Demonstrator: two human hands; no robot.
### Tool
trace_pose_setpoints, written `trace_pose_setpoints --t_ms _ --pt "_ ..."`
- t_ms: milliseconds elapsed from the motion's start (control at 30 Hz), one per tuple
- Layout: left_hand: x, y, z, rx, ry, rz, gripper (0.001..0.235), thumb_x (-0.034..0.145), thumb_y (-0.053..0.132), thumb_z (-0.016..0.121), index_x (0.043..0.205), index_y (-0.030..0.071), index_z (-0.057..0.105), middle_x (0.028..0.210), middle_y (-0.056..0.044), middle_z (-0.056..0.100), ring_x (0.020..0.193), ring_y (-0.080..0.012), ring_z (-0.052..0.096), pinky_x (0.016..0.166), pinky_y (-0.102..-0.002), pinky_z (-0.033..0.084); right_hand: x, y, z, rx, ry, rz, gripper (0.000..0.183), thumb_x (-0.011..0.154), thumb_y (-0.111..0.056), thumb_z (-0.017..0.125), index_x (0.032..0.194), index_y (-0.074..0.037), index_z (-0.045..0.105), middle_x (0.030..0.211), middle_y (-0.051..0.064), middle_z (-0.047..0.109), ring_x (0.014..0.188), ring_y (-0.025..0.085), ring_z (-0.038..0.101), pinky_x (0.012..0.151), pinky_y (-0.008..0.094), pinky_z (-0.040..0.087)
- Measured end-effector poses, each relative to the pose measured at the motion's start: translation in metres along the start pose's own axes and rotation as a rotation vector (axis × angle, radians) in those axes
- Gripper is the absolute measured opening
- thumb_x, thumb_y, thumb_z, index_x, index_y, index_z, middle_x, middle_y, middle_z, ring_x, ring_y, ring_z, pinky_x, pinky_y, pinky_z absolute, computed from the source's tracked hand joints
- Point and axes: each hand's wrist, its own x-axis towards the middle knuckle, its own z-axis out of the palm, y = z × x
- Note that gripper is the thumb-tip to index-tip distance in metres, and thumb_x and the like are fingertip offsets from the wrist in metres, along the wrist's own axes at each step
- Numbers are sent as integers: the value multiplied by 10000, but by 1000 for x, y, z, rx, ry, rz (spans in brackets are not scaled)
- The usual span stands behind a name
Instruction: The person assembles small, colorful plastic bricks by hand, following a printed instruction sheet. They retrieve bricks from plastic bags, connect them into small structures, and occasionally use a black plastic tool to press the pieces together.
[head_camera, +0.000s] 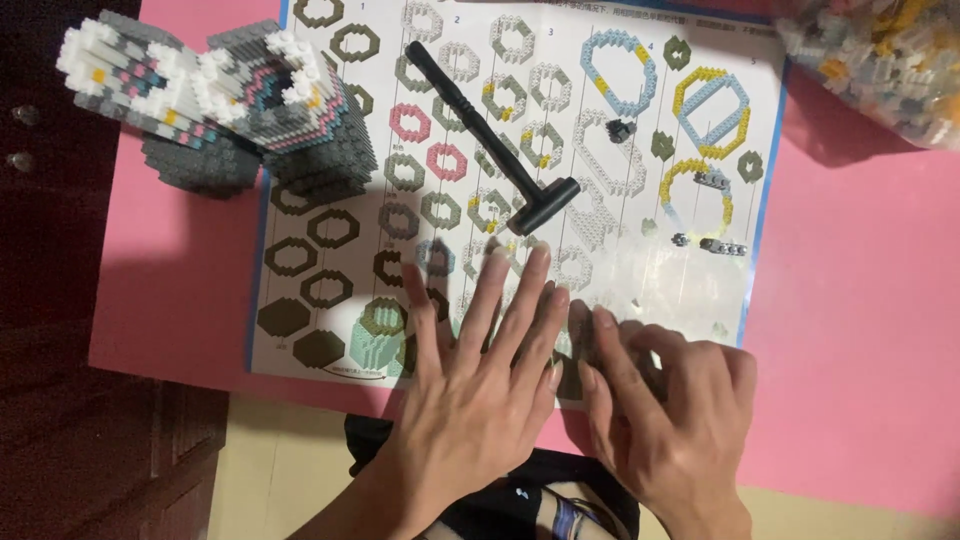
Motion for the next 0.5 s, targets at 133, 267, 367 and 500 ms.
trace_pose_setpoints --t_ms 133,267,367,500 --pt "4 -2 -3 -142 13 1 600 1089 423 468 1605 119 512 1726 -168 328 1612 -354 272 1201 -726 320 10 -4 1 -11 1 -66 160 1028 -180 672 1101 -77 769 1084 121 720 773 307 588 718 426 379" --pt "8 -8 -5 -254 48 12 554 1069 371 538 1539 81 586 1691 -244 347 1587 -443 267 1210 -809 244 16 -3 0 -14 3 -78 149 1029 -134 685 1113 -59 782 1033 101 701 740 264 588 686 402 375" --pt "10 -7 -3 -316 87 -20 475 1109 404 524 1483 113 564 1656 -292 370 1552 -519 311 1194 -812 284 13 1 0 5 -26 -48 257 1041 -169 677 1271 -120 781 1040 78 692 743 229 591 704 377 396" --pt "4 -4 11 -271 110 -66 656 1116 467 698 1616 203 367 1716 -259 266 1607 -528 261 1298 -819 257 10 2 0 76 -39 -5 319 1061 -173 683 1375 -139 723 1094 92 689 806 224 597 723 394 407"
